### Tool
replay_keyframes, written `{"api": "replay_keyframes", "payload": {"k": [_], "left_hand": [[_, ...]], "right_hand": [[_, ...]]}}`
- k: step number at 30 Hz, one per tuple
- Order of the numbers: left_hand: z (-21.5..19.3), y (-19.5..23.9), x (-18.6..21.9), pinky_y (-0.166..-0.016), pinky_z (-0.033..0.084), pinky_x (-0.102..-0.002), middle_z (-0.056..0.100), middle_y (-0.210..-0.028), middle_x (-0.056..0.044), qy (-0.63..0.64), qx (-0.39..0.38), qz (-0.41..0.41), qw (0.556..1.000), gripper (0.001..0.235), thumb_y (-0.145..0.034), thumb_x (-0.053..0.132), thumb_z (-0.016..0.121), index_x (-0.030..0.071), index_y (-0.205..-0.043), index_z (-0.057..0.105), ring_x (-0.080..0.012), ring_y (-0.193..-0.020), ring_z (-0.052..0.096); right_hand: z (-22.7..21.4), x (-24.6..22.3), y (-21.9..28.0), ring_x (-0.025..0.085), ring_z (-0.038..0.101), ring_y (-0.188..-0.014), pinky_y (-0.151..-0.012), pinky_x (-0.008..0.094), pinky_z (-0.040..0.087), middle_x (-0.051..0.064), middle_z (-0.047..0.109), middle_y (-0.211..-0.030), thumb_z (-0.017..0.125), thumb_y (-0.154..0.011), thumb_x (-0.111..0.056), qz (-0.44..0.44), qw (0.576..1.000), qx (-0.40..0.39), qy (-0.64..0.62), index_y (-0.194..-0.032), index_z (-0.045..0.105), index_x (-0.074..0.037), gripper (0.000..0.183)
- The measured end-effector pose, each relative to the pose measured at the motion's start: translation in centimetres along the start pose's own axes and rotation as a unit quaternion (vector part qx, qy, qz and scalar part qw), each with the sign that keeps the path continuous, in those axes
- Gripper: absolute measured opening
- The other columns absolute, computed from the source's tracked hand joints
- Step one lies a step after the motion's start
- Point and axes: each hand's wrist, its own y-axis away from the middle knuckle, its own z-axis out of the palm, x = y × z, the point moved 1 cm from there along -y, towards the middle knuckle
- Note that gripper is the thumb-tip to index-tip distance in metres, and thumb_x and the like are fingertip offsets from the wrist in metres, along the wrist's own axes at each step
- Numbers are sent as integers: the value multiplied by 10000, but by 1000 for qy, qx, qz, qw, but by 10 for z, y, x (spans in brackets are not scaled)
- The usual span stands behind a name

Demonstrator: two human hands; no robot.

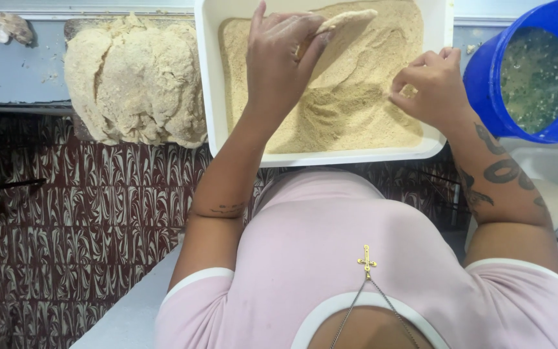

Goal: The person breads meat fillets by dipping each piece into a bowl of liquid mixture and then pressing it into a container of breadcrumbs by hand.

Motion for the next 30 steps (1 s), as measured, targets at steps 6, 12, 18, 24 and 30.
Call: {"api": "replay_keyframes", "payload": {"k": [6,12,18,24,30], "left_hand": [[-2,1,9,-1125,283,-622,792,-967,-21,-9,4,4,1000,151,-930,299,711,169,-987,763,-216,-959,725],[0,7,9,-1134,269,-660,794,-946,19,-15,3,1,1000,119,-914,268,713,185,-993,748,-209,-977,721],[-1,11,7,-1139,266,-666,798,-936,29,-22,7,-1,1000,134,-925,278,692,183,-1001,748,-207,-977,719],[-6,14,11,-1153,257,-664,798,-926,38,-23,12,-7,1000,136,-922,284,699,191,-1007,749,-190,-969,723],[-5,14,13,-1156,264,-673,796,-927,33,-26,9,-3,1000,157,-920,306,697,191,-1008,758,-186,-967,723]], "right_hand": [[10,-14,-3,150,443,-695,-841,412,303,-80,410,-503,649,-821,-112,-23,998,-14,56,-541,491,-156,324],[8,-22,-8,146,441,-674,-828,432,312,-97,391,-459,603,-749,-120,-41,997,-4,61,-490,480,-169,292],[17,-18,-5,149,446,-665,-832,453,318,-84,361,-495,624,-742,-122,-26,999,-19,32,-532,507,-186,249],[6,-23,-8,200,622,-940,-903,462,358,-113,696,-862,617,-786,-386,5,986,-119,120,-967,694,-246,241],[16,-17,-5,153,597,-807,-861,427,347,-125,649,-777,673,-914,-256,-2,991,-75,114,-712,671,-228,204]]}}
